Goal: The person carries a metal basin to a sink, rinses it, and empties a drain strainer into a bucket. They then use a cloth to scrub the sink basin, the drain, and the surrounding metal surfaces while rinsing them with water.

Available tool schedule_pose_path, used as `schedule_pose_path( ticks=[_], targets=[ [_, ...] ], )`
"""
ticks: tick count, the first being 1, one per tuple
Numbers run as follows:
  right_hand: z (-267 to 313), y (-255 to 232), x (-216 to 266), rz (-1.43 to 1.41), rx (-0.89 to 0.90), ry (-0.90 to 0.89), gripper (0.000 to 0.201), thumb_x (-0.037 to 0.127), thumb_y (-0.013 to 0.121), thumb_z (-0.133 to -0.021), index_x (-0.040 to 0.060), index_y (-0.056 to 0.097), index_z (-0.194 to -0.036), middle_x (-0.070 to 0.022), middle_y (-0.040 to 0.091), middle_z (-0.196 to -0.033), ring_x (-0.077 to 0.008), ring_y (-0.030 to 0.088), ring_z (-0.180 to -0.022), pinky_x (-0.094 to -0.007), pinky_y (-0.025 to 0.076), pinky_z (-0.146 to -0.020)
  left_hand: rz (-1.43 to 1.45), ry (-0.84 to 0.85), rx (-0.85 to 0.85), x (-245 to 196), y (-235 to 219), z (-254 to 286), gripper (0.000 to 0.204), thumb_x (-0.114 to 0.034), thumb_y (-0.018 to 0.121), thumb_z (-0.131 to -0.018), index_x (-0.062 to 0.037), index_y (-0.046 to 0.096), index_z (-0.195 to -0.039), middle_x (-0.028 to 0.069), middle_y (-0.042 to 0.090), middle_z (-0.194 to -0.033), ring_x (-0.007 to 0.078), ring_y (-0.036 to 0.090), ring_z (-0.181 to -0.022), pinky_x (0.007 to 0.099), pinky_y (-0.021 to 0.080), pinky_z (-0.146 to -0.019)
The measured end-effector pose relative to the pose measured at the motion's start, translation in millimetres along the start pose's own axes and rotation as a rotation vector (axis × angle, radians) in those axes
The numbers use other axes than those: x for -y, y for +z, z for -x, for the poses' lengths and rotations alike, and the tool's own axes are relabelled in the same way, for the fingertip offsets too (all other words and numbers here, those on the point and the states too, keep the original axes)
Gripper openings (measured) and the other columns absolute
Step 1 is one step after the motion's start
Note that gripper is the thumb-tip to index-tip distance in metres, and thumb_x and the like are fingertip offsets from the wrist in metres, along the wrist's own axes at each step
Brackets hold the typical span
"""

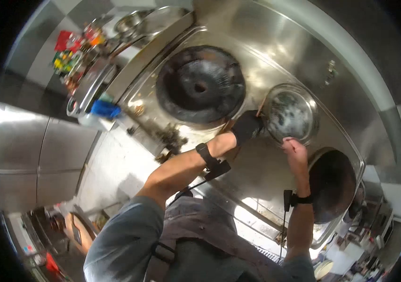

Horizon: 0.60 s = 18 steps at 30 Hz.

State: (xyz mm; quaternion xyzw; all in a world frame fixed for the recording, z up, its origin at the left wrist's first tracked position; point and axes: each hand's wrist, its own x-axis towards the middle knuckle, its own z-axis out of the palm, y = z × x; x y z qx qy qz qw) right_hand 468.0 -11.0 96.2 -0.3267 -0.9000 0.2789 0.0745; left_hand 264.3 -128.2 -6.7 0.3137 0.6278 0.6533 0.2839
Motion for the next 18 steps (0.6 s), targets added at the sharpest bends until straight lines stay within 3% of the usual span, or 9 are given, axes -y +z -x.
schedule_pose_path(
  ticks=[2, 5, 7, 8, 10, 12, 16, 17, 18],
  targets=[
    [18, 46, 28, -0.101, 0.102, -0.088, 0.029, 0.025, 0.064, -0.094, 0.0, 0.07, -0.107, -0.0094, 0.07, -0.1, -0.0131, 0.062, -0.087, -0.0298, 0.049, -0.079, 0.581, -0.249, 0.085, 3, -42, 48, 0.03, -0.027, 0.063, -0.098, -0.0056, 0.065, -0.077, 0.0044, 0.059, -0.062, 0.0158, 0.051, -0.055, 0.0321, 0.039, -0.052],
    [50, 138, 101, -0.297, 0.309, 0.02, 0.036, 0.024, 0.065, -0.095, 0.0008, 0.063, -0.123, -0.0077, 0.068, -0.112, -0.0149, 0.064, -0.094, -0.0307, 0.05, -0.085, 0.894, -0.278, -0.064, 10, -134, 108, 0.019, -0.024, 0.063, -0.094, -0.0084, 0.068, -0.085, -0.0004, 0.055, -0.059, 0.0115, 0.047, -0.046, 0.0295, 0.034, -0.042],
    [64, 183, 106, -0.252, 0.678, -0.122, 0.045, 0.023, 0.064, -0.097, -0.0003, 0.054, -0.134, -0.0079, 0.067, -0.116, -0.0169, 0.064, -0.1, -0.0311, 0.05, -0.09, 0.987, -0.304, -0.125, 14, -178, 126, 0.02, -0.025, 0.064, -0.094, -0.0093, 0.067, -0.082, -0.0013, 0.054, -0.057, 0.0111, 0.046, -0.045, 0.0289, 0.033, -0.041],
    [79, 213, 163, -0.308, 0.845, -0.103, 0.04, 0.02, 0.061, -0.099, -0.002, 0.054, -0.131, -0.0109, 0.069, -0.109, -0.0172, 0.067, -0.095, -0.0301, 0.053, -0.086, 1.091, -0.316, -0.157, 18, -215, 144, 0.022, -0.027, 0.066, -0.093, -0.0103, 0.066, -0.079, -0.0021, 0.052, -0.056, 0.0106, 0.045, -0.045, 0.0284, 0.032, -0.041],
    [97, 274, 227, -0.236, 0.883, 0.096, 0.026, 0.016, 0.057, -0.101, -0.0024, 0.059, -0.119, -0.0107, 0.071, -0.095, -0.0167, 0.069, -0.082, -0.0291, 0.056, -0.075, 1.048, -0.263, -0.282, 24, -287, 190, 0.026, -0.027, 0.067, -0.092, -0.0112, 0.063, -0.072, -0.0038, 0.051, -0.055, 0.0087, 0.044, -0.045, 0.0276, 0.031, -0.041],
    [115, 354, 284, -0.174, 0.93, -0.015, 0.023, 0.016, 0.053, -0.102, -0.0029, 0.059, -0.115, -0.0101, 0.07, -0.089, -0.0161, 0.069, -0.076, -0.0284, 0.055, -0.068, 0.856, -0.083, -0.352, 55, -372, 238, 0.027, -0.027, 0.064, -0.096, -0.009, 0.066, -0.076, -0.0013, 0.054, -0.055, 0.0112, 0.048, -0.046, 0.0298, 0.038, -0.046],
    [163, 500, 410, -0.165, 0.956, -0.139, 0.023, 0.014, 0.048, -0.103, -0.0043, 0.061, -0.098, -0.0102, 0.069, -0.075, -0.0169, 0.068, -0.066, -0.0293, 0.055, -0.061, 0.693, -0.074, -0.506, 115, -507, 348, 0.026, -0.03, 0.064, -0.095, -0.0074, 0.069, -0.083, -0.0013, 0.055, -0.061, 0.0099, 0.047, -0.054, 0.0288, 0.038, -0.052],
    [174, 543, 447, -0.148, 0.999, -0.157, 0.022, 0.009, 0.046, -0.101, -0.0055, 0.062, -0.098, -0.0123, 0.07, -0.078, -0.0175, 0.069, -0.067, -0.0291, 0.056, -0.062, 0.906, -0.119, -0.483, 120, -541, 393, 0.024, -0.028, 0.065, -0.095, -0.0074, 0.069, -0.085, -0.0011, 0.056, -0.064, 0.0096, 0.047, -0.057, 0.0285, 0.038, -0.053],
    [181, 584, 491, -0.087, 1.074, -0.157, 0.021, 0.004, 0.047, -0.097, -0.0066, 0.065, -0.094, -0.0137, 0.072, -0.08, -0.0184, 0.071, -0.069, -0.0301, 0.057, -0.064, 0.699, -0.119, -0.548, 139, -577, 429, 0.022, -0.027, 0.066, -0.095, -0.0068, 0.069, -0.087, -0.0012, 0.055, -0.066, 0.009, 0.046, -0.059, 0.0278, 0.038, -0.053]
  ],
)
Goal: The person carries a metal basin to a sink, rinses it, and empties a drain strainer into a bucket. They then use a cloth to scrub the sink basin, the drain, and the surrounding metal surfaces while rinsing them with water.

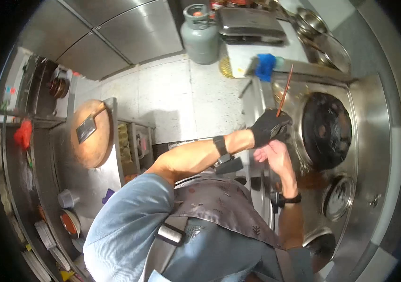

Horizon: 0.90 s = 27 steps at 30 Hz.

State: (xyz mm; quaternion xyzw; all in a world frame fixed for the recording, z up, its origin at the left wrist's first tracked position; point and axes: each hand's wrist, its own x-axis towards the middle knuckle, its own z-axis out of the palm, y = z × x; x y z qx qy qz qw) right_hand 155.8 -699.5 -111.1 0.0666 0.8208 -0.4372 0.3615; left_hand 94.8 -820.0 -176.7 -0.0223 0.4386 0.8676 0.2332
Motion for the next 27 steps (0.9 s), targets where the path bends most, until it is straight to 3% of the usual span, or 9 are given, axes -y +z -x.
schedule_pose_path(
  ticks=[1, 2, 3, 6, 9, 13, 20, 22, 27],
  targets=[
    [-39, 28, 32, 0.118, 0.101, 0.003, 0.02, 0.003, 0.048, -0.095, -0.007, 0.066, -0.092, -0.0141, 0.072, -0.081, -0.0189, 0.071, -0.07, -0.0307, 0.057, -0.065, -0.018, 0.022, -0.085, -26, -49, 11, 0.02, -0.024, 0.065, -0.094, -0.0063, 0.069, -0.088, -0.0016, 0.055, -0.066, 0.0085, 0.045, -0.06, 0.0277, 0.038, -0.053],
    [53, -32, -39, 0.223, 0.18, -0.037, 0.02, 0.002, 0.049, -0.093, -0.0073, 0.067, -0.09, -0.0144, 0.073, -0.082, -0.0193, 0.072, -0.072, -0.0314, 0.057, -0.066, -0.075, 0.068, -0.156, 28, 69, 52, 0.018, -0.022, 0.065, -0.094, -0.0059, 0.068, -0.088, -0.002, 0.054, -0.067, 0.008, 0.045, -0.06, 0.0276, 0.037, -0.053],
    [39, -28, -39, 0.217, 0.25, -0.065, 0.02, 0.003, 0.051, -0.093, -0.0071, 0.067, -0.087, -0.0133, 0.072, -0.08, -0.0192, 0.071, -0.072, -0.0322, 0.057, -0.065, -0.235, 0.299, -0.224, 47, 47, 49, 0.013, -0.018, 0.064, -0.094, -0.006, 0.068, -0.092, -0.0031, 0.052, -0.065, 0.0072, 0.043, -0.057, 0.0269, 0.036, -0.049],
    [5, -41, -40, 0.02, 0.467, -0.097, 0.019, 0.007, 0.056, -0.093, -0.0045, 0.066, -0.103, -0.0121, 0.073, -0.09, -0.0172, 0.07, -0.082, -0.0315, 0.056, -0.074, -0.143, 0.181, -0.376, 39, 13, 64, 0.012, -0.011, 0.061, -0.093, -0.0072, 0.069, -0.1, -0.005, 0.049, -0.062, 0.0047, 0.041, -0.05, 0.0237, 0.032, -0.045],
    [-54, -23, -16, 0.719, 0.045, -0.676, 0.037, 0.014, 0.064, -0.089, -0.0016, 0.061, -0.122, -0.0186, 0.069, -0.108, -0.0362, 0.065, -0.104, -0.0427, 0.051, -0.091, -0.349, 0.36, -0.601, 49, -74, 90, 0.014, -0.013, 0.062, -0.093, -0.0073, 0.069, -0.104, -0.0043, 0.05, -0.06, 0.0058, 0.042, -0.046, 0.0233, 0.032, -0.043],
    [-146, 5, 18, 0.752, 0.125, -0.718, 0.04, 0.017, 0.065, -0.088, -0.0004, 0.061, -0.124, -0.0214, 0.065, -0.12, -0.0393, 0.058, -0.118, -0.0444, 0.046, -0.102, 0.453, -0.024, -0.89, 18, -157, 123, 0.016, -0.021, 0.06, -0.097, -0.008, 0.067, -0.101, -0.0028, 0.049, -0.059, 0.0087, 0.042, -0.045, 0.0237, 0.032, -0.042],
    [-364, 77, 133, 0.958, 0.549, -0.866, 0.04, 0.021, 0.067, -0.088, -0.0012, 0.063, -0.121, -0.0238, 0.067, -0.114, -0.0404, 0.06, -0.114, -0.0472, 0.048, -0.098, 0.61, 0.175, -1.051, -32, -304, 89, 0.013, -0.021, 0.062, -0.094, -0.0105, 0.068, -0.1, -0.0024, 0.051, -0.059, 0.0094, 0.039, -0.042, 0.0268, 0.028, -0.039],
    [-414, 105, 193, 1.139, 0.639, -0.679, 0.042, 0.025, 0.068, -0.087, 0.0021, 0.065, -0.122, -0.0214, 0.066, -0.121, -0.0402, 0.06, -0.115, -0.0468, 0.048, -0.099, 0.62, 0.157, -1.185, -79, -340, 78, 0.013, -0.021, 0.063, -0.093, -0.0109, 0.067, -0.099, -0.0026, 0.051, -0.059, 0.0093, 0.039, -0.042, 0.0269, 0.028, -0.039],
    [-479, 156, 287, 1.101, 0.731, -1.008, 0.036, 0.023, 0.07, -0.086, 0.0002, 0.067, -0.114, -0.0258, 0.068, -0.106, -0.0435, 0.064, -0.103, -0.0499, 0.052, -0.09, 0.619, 0.313, -1.363, -143, -362, 96, 0.009, -0.015, 0.061, -0.095, -0.0076, 0.066, -0.097, -0.0024, 0.049, -0.058, 0.0094, 0.037, -0.04, 0.0261, 0.027, -0.037]
  ],
)
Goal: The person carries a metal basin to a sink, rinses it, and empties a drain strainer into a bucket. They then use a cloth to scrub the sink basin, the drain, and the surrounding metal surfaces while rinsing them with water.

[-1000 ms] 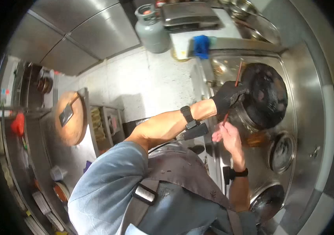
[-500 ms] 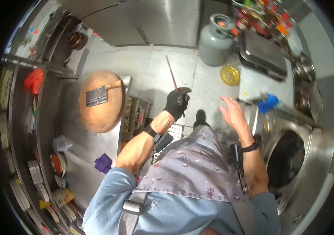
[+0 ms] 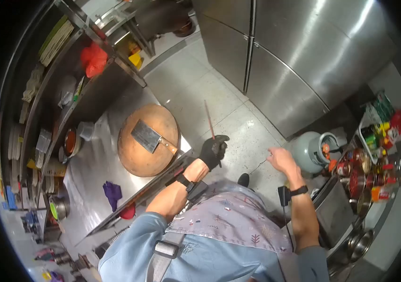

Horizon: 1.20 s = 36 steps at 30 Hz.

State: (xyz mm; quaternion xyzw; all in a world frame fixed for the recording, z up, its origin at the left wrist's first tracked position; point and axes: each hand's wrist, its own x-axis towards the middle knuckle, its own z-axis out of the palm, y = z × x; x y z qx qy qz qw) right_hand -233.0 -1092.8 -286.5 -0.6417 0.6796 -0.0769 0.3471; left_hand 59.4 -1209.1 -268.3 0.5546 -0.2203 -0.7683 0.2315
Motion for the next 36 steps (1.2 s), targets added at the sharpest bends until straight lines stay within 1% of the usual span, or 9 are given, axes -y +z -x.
schedule_pose_path(
  ticks=[6, 10, 15, 17, 21, 24, 28, 30, 36],
  targets=[
    [-138, -84, 21, 0.163, 0.178, -0.139, 0.034, 0.021, 0.069, -0.086, -0.0007, 0.067, -0.111, -0.0257, 0.069, -0.105, -0.0427, 0.064, -0.102, -0.0504, 0.052, -0.088, 0.244, 0.105, -0.177, -55, -32, -47, 0.009, -0.014, 0.067, -0.092, -0.0083, 0.065, -0.098, -0.0009, 0.051, -0.058, 0.0102, 0.04, -0.038, 0.0257, 0.029, -0.035],
    [-242, -109, 35, 0.184, 0.264, -0.242, 0.035, 0.021, 0.068, -0.087, 0.0001, 0.067, -0.115, -0.0244, 0.069, -0.112, -0.0413, 0.064, -0.107, -0.0492, 0.052, -0.092, 0.367, 0.195, -0.143, -103, -36, -92, 0.014, -0.019, 0.066, -0.095, -0.0114, 0.064, -0.105, -0.0015, 0.054, -0.062, 0.0107, 0.04, -0.04, 0.0261, 0.031, -0.038],
    [-383, -150, 58, 0.259, 0.344, -0.282, 0.036, 0.022, 0.066, -0.09, 0.0019, 0.066, -0.12, -0.0221, 0.068, -0.118, -0.0394, 0.064, -0.111, -0.0476, 0.051, -0.096, 0.6, 0.215, -0.184, -189, -40, -196, 0.015, -0.014, 0.067, -0.093, -0.0058, 0.066, -0.106, 0.001, 0.054, -0.061, 0.0105, 0.041, -0.041, 0.0257, 0.031, -0.038],
    [-446, -170, 66, 0.299, 0.34, -0.305, 0.038, 0.026, 0.066, -0.09, 0.0019, 0.066, -0.119, -0.0215, 0.069, -0.112, -0.0399, 0.064, -0.108, -0.0476, 0.051, -0.094, 0.587, 0.22, -0.206, -231, -43, -234, 0.014, -0.014, 0.066, -0.093, -0.0054, 0.067, -0.105, 0.0008, 0.054, -0.062, 0.0107, 0.041, -0.042, 0.0259, 0.031, -0.039],
    [-556, -208, 88, 0.323, 0.372, -0.322, 0.04, 0.026, 0.066, -0.088, 0.0013, 0.066, -0.12, -0.0219, 0.069, -0.114, -0.0407, 0.063, -0.11, -0.048, 0.051, -0.094, 0.597, 0.244, -0.22, -313, -47, -275, 0.013, -0.015, 0.066, -0.093, -0.0061, 0.066, -0.103, 0.0001, 0.051, -0.061, 0.0109, 0.04, -0.042, 0.0258, 0.031, -0.039],
    [-620, -224, 118, 0.317, 0.37, -0.296, 0.038, 0.025, 0.068, -0.089, 0.0029, 0.067, -0.12, -0.0207, 0.069, -0.117, -0.0388, 0.064, -0.112, -0.048, 0.05, -0.095, 0.565, 0.221, -0.166, -363, -54, -287, 0.012, -0.015, 0.064, -0.094, -0.0064, 0.066, -0.103, 0.0005, 0.053, -0.062, 0.0108, 0.042, -0.042, 0.025, 0.032, -0.039],
    [-718, -230, 154, 0.304, 0.415, -0.403, 0.038, 0.026, 0.068, -0.088, 0.0027, 0.067, -0.118, -0.0209, 0.069, -0.117, -0.0387, 0.064, -0.111, -0.048, 0.051, -0.094, 0.569, 0.255, -0.196, -439, -74, -320, 0.013, -0.015, 0.063, -0.096, -0.005, 0.065, -0.103, 0.0011, 0.055, -0.065, 0.0101, 0.043, -0.043, 0.0245, 0.031, -0.039],
    [-774, -232, 179, 0.416, 0.538, -0.465, 0.041, 0.027, 0.064, -0.089, 0.004, 0.066, -0.123, -0.0207, 0.068, -0.119, -0.0397, 0.062, -0.114, -0.0467, 0.049, -0.098, 0.602, 0.297, -0.221, -481, -88, -339, 0.013, -0.015, 0.063, -0.096, -0.0048, 0.065, -0.103, 0.0009, 0.054, -0.065, 0.0099, 0.043, -0.043, 0.0245, 0.032, -0.039],
    [-954, -249, 290, 0.489, 0.539, -0.617, 0.041, 0.027, 0.063, -0.088, 0.0031, 0.066, -0.121, -0.0207, 0.069, -0.116, -0.0396, 0.063, -0.113, -0.0469, 0.05, -0.097, 0.629, 0.468, -0.341, -603, -139, -377, 0.012, -0.015, 0.062, -0.097, -0.0042, 0.063, -0.102, 0.0001, 0.052, -0.063, 0.0096, 0.041, -0.043, 0.0249, 0.032, -0.039]
  ],
)
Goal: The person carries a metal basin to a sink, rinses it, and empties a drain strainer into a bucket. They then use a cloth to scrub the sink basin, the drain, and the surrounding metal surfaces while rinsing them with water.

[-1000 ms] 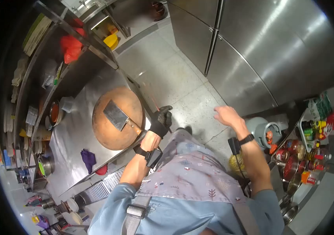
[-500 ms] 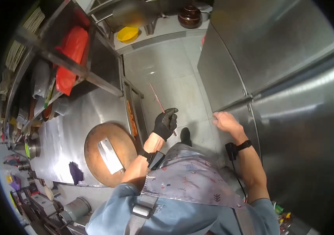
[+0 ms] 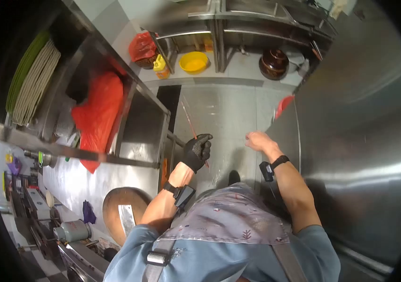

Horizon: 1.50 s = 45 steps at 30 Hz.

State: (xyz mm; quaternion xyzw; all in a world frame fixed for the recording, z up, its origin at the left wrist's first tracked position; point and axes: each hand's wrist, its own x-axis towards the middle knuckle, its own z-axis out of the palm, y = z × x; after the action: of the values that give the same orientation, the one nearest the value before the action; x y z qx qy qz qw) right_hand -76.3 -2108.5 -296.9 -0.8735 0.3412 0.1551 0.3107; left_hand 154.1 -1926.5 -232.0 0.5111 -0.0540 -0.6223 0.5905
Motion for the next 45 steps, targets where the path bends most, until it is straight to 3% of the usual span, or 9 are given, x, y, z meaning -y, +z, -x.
schedule_pose_path(
  ticks=[9, 13, 21, 26, 27, 35, 37, 42, 45],
  targets=[
    [-190, -143, 44, 0.102, -0.007, -0.355, 0.029, 0.023, 0.064, -0.087, 0.002, 0.07, -0.105, -0.0196, 0.071, -0.106, -0.0403, 0.066, -0.104, -0.0497, 0.053, -0.089, 0.084, 0.151, -0.136, -109, 15, -102, 0.013, -0.013, 0.063, -0.094, -0.0036, 0.065, -0.103, 0.0014, 0.051, -0.061, 0.0109, 0.041, -0.042, 0.0255, 0.032, -0.039],
    [-293, -205, 54, 0.245, 0.173, -0.415, 0.039, 0.026, 0.065, -0.087, 0.0021, 0.067, -0.117, -0.0202, 0.07, -0.114, -0.0404, 0.063, -0.111, -0.0476, 0.05, -0.095, 0.172, 0.153, -0.207, -169, 34, -192, 0.014, -0.013, 0.064, -0.094, -0.0034, 0.065, -0.103, 0.0016, 0.051, -0.06, 0.0112, 0.042, -0.042, 0.0257, 0.032, -0.039],
    [-447, -419, 88, 0.254, 0.165, -0.446, 0.037, 0.027, 0.067, -0.09, 0.0042, 0.066, -0.12, -0.0187, 0.07, -0.115, -0.0387, 0.064, -0.111, -0.0463, 0.051, -0.095, 0.272, 0.243, -0.168, -341, 18, -374, 0.013, -0.012, 0.065, -0.094, -0.0043, 0.066, -0.104, 0.0014, 0.055, -0.063, 0.0106, 0.045, -0.042, 0.0248, 0.034, -0.038],
    [-518, -538, 82, 0.225, 0.107, -0.53, 0.04, 0.026, 0.064, -0.089, 0.0003, 0.066, -0.119, -0.0202, 0.07, -0.112, -0.0358, 0.067, -0.106, -0.0417, 0.053, -0.093, 0.308, 0.353, -0.231, -429, 22, -420, 0.009, -0.013, 0.065, -0.094, -0.0064, 0.065, -0.101, 0.0013, 0.056, -0.064, 0.0113, 0.046, -0.042, 0.0257, 0.036, -0.038],
    [-522, -566, 91, 0.224, 0.168, -0.422, 0.04, 0.026, 0.063, -0.088, 0.0001, 0.065, -0.119, -0.0204, 0.07, -0.111, -0.0361, 0.068, -0.104, -0.0412, 0.053, -0.092, 0.3, 0.369, -0.28, -442, 22, -428, 0.009, -0.013, 0.065, -0.094, -0.0066, 0.065, -0.101, 0.0013, 0.056, -0.064, 0.0114, 0.047, -0.043, 0.0259, 0.037, -0.038],
    [-708, -743, 90, 0.367, -0.032, -0.708, 0.029, 0.026, 0.062, -0.086, 0.0024, 0.07, -0.101, -0.0209, 0.07, -0.096, -0.0345, 0.068, -0.092, -0.0433, 0.053, -0.081, 0.207, 0.481, -0.457, -513, -18, -512, 0.011, -0.018, 0.062, -0.096, -0.0074, 0.062, -0.097, 0.0005, 0.053, -0.063, 0.0123, 0.047, -0.045, 0.027, 0.037, -0.041],
    [-786, -779, 91, 0.411, -0.016, -0.678, 0.027, 0.022, 0.06, -0.087, 0.0017, 0.071, -0.102, -0.0177, 0.071, -0.09, -0.0288, 0.068, -0.081, -0.0395, 0.054, -0.075, 0.32, 0.424, -0.523, -533, -18, -547, 0.023, -0.023, 0.061, -0.097, -0.0136, 0.057, -0.077, -0.0019, 0.051, -0.059, 0.0113, 0.046, -0.046, 0.0257, 0.036, -0.045],
    [-926, -807, 94, 0.014, 0.113, -0.349, 0.019, 0.013, 0.055, -0.089, -0.0011, 0.068, -0.086, -0.0119, 0.069, -0.079, -0.0191, 0.066, -0.07, -0.0337, 0.054, -0.065, 0.136, 0.384, -0.624, -586, -1, -592, 0.014, -0.02, 0.062, -0.095, -0.0084, 0.06, -0.088, 0.0017, 0.054, -0.062, 0.0133, 0.047, -0.045, 0.0268, 0.037, -0.042],
    [-1031, -771, 74, 0.197, 0.091, -0.315, 0.014, 0.008, 0.052, -0.079, -0.001, 0.063, -0.075, -0.0133, 0.062, -0.066, -0.0222, 0.06, -0.056, -0.0378, 0.047, -0.051, 0.148, 0.349, -0.695, -612, 14, -603, 0.017, -0.021, 0.062, -0.097, -0.009, 0.059, -0.084, 0.0014, 0.053, -0.062, 0.0129, 0.048, -0.048, 0.0264, 0.038, -0.045]
  ],
)
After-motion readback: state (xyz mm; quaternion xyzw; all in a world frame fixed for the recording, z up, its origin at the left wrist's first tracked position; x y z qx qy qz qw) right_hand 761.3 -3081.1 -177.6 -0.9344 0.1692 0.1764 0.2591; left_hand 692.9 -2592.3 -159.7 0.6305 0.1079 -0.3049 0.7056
